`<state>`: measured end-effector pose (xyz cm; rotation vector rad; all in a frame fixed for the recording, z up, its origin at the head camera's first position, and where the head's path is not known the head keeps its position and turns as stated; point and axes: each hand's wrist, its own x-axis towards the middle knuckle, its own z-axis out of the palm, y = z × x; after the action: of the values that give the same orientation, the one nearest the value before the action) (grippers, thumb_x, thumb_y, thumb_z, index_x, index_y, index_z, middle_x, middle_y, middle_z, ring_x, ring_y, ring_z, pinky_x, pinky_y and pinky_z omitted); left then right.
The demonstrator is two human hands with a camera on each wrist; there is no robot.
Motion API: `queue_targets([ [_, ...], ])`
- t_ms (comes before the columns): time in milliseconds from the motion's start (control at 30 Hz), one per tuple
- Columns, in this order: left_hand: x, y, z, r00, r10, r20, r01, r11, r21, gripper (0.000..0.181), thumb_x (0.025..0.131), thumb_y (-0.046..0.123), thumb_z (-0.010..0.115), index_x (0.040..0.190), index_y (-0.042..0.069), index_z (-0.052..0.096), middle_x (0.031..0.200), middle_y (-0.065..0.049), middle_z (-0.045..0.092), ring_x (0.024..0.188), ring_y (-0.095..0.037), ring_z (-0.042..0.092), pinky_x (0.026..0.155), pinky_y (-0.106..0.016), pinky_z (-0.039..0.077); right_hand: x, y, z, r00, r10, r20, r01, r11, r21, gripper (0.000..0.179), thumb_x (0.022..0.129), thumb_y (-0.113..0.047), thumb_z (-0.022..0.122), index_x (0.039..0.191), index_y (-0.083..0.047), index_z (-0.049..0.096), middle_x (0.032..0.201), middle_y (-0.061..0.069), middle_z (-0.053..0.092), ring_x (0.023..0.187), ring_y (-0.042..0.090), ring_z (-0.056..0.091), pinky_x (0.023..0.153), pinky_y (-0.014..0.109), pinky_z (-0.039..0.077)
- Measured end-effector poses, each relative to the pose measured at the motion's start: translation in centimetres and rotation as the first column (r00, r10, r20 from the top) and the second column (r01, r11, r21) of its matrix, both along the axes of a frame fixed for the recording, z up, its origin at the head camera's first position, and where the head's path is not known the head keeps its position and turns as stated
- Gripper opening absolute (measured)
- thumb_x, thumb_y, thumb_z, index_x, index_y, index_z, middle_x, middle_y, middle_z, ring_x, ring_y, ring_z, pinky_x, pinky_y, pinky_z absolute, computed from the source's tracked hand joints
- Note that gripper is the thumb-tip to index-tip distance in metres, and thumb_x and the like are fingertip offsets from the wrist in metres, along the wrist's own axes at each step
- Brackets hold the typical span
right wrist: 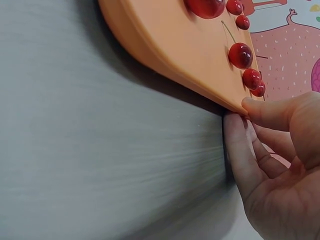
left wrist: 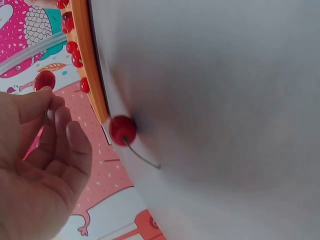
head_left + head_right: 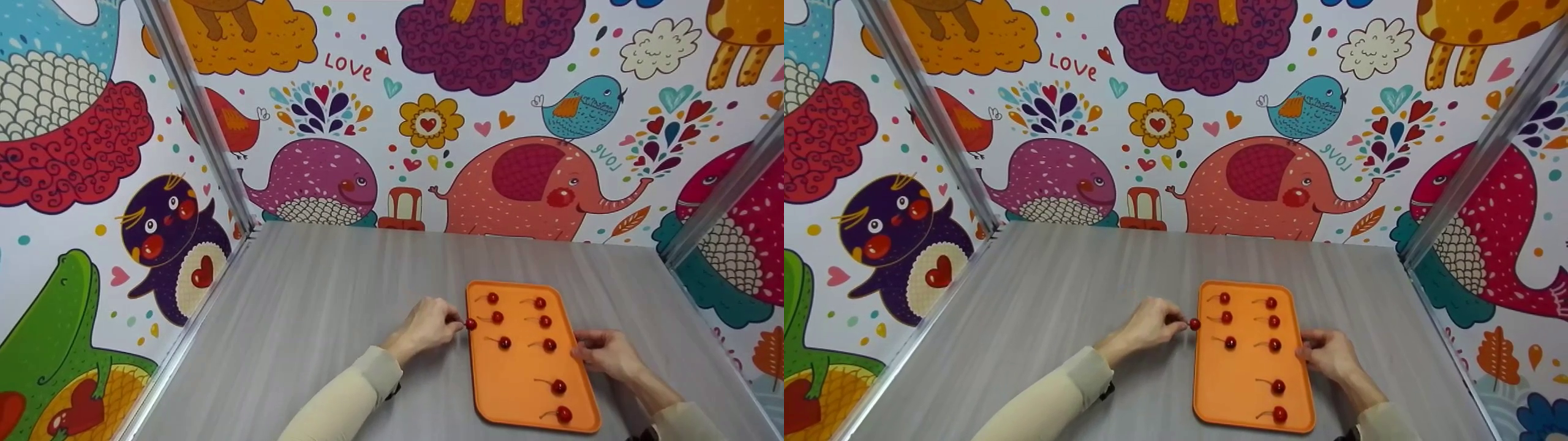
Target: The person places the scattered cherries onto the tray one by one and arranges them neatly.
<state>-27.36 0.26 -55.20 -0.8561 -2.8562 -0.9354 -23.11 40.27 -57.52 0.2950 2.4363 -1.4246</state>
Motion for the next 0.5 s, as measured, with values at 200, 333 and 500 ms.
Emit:
queue_targets([
  [200, 0.8, 1.4, -0.1, 0.999, -0.036, 0.015, 0.036, 0.999, -0.024, 0.011, 0.103, 0.021, 0.081, 0.103, 0.019, 0.091, 0.098, 0.007, 0.087, 0.078, 0.001, 0.065, 0.075, -0.017, 0.052, -0.1, 0.4, 0.5, 1.000, 0.015, 0.026, -0.015, 1.000, -0.007, 0.056, 0.101, -0.005, 0.080, 0.148, 0.019, 0.059, 0.102, 0.005, 0.079, 0.089, 0.012, 0.077, 0.081, 0.036, 0.070],
  [333, 1.2, 2.3, -0.1, 0.998, -0.050, 0.028, 0.051, 0.997, -0.054, 0.011, 0.104, 0.025, 0.081, 0.104, 0.022, 0.091, 0.100, 0.010, 0.087, 0.081, 0.003, 0.065, 0.076, -0.016, 0.053, -0.3, 0.3, 1.1, 1.000, -0.009, 0.020, 0.009, 1.000, 0.010, 0.060, 0.099, -0.007, 0.083, 0.150, 0.015, 0.060, 0.109, 0.010, 0.079, 0.091, 0.012, 0.075, 0.082, 0.036, 0.070],
  [500, 1.9, 3.3, -0.3, 0.997, -0.064, 0.041, 0.067, 0.995, -0.070, 0.010, 0.104, 0.028, 0.082, 0.103, 0.024, 0.091, 0.099, 0.012, 0.086, 0.080, 0.004, 0.062, 0.073, -0.015, 0.050, -0.2, -0.3, 1.4, 0.997, 0.026, -0.073, -0.024, 0.999, 0.021, 0.060, 0.098, -0.003, 0.081, 0.150, 0.017, 0.058, 0.124, 0.024, 0.075, 0.095, 0.013, 0.075, 0.082, 0.034, 0.070],
])
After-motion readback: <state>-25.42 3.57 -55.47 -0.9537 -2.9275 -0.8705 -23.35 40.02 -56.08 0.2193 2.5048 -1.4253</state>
